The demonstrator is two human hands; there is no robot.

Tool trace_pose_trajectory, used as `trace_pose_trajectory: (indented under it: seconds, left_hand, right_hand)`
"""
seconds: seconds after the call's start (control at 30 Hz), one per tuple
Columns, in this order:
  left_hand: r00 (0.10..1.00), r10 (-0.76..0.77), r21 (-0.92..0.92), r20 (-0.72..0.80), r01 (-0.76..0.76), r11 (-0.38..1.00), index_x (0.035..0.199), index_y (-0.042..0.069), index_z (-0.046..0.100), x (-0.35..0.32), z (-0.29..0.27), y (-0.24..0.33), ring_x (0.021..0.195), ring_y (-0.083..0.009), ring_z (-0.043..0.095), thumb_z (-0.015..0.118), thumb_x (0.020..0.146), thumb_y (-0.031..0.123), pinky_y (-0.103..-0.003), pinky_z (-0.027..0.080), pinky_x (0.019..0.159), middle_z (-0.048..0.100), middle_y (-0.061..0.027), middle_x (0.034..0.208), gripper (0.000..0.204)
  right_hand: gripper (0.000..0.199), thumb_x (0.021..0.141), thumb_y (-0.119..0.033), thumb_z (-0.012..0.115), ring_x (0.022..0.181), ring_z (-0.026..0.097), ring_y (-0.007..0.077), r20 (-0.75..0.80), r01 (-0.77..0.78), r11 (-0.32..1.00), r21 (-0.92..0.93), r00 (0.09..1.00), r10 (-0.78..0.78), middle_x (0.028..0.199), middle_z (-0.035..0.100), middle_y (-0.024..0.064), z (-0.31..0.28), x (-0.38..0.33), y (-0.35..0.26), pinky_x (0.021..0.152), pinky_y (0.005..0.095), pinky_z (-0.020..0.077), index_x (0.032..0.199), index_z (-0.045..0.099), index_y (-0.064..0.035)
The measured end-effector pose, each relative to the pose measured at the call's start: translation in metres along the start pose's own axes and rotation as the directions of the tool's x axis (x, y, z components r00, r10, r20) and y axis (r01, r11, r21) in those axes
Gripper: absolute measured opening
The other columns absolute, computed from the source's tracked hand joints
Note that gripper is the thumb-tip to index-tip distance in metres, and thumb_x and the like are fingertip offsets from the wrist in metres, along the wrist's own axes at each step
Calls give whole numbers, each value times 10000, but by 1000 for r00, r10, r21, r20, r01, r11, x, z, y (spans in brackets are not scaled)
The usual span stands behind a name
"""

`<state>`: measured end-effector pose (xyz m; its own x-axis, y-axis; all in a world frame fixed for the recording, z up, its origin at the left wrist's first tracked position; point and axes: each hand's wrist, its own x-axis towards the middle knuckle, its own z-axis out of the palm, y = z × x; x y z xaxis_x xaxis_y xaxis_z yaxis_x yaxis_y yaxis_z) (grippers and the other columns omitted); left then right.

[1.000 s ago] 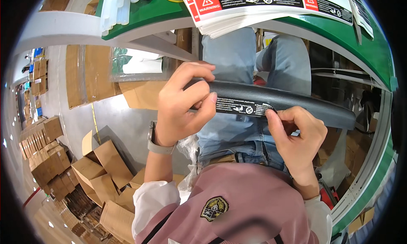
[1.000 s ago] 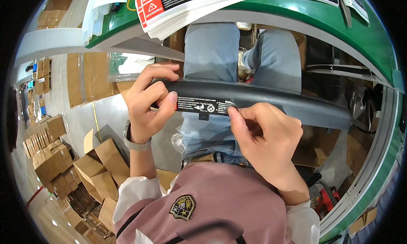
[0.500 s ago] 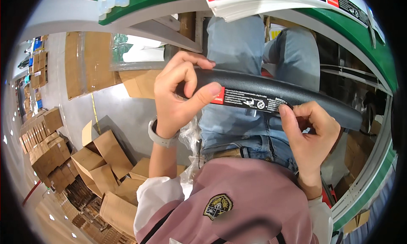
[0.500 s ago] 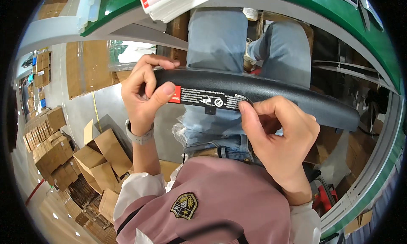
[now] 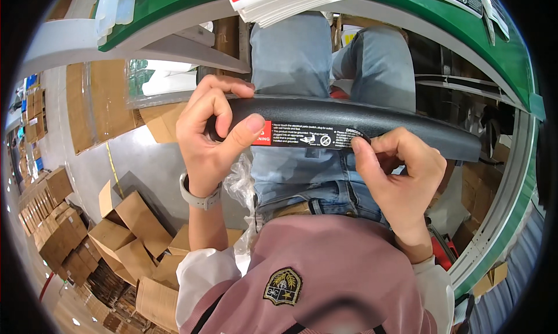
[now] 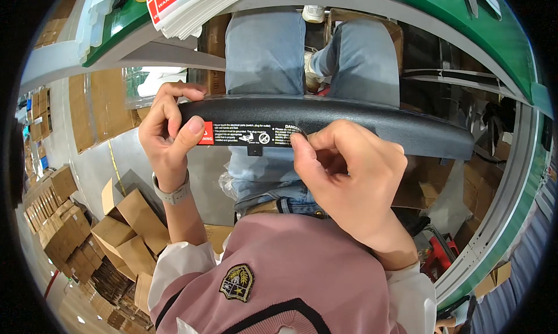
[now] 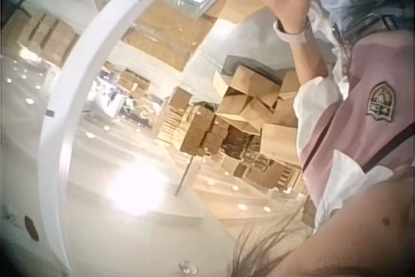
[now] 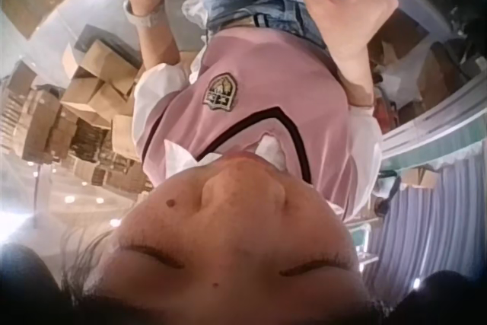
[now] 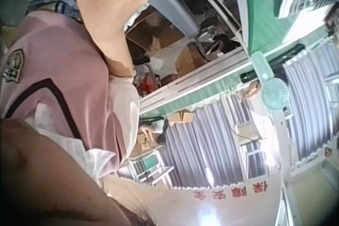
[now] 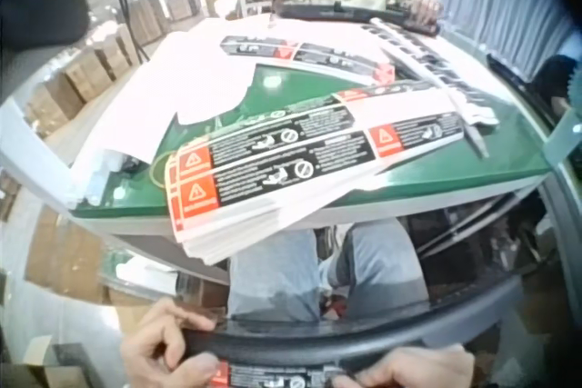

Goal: The person peels warning stickers from sheets and adheres them onto black plastic components by hand, smoothing each label down before passing the components along the assembly line.

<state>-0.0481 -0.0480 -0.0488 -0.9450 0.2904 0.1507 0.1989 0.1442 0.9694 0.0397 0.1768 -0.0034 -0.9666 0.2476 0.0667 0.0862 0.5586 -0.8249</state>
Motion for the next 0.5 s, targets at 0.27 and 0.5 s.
trace_pose_trajectory:
  seconds: [0.27, 0.5]
  left_hand:
    - [1000, 20, 23, -1, -20, 1000, 636, 71, 371, 1, -1, -2, 903, -214, 587, 795, 710, 86, -299, 446, 798, 609, -160, 934, 430]
    - [1000, 13, 12, -28, -13, 1000, 635, 72, 368, 1, -5, -2, 905, -214, 587, 789, 710, 87, -296, 445, 793, 600, -157, 917, 428]
  right_hand:
    - [260, 738, -25, 789, 424, 529, 107, -23, 50, 998, -36, 998, -51, 546, 542, 31, 3, 3, 0, 415, 230, 382, 628, 554, -33]
    - [277, 672, -149, 858, 577, 545, 203, 185, 136, 796, -590, 982, -31, 685, 560, 58, -29, 18, -21, 519, 287, 428, 760, 621, -34]
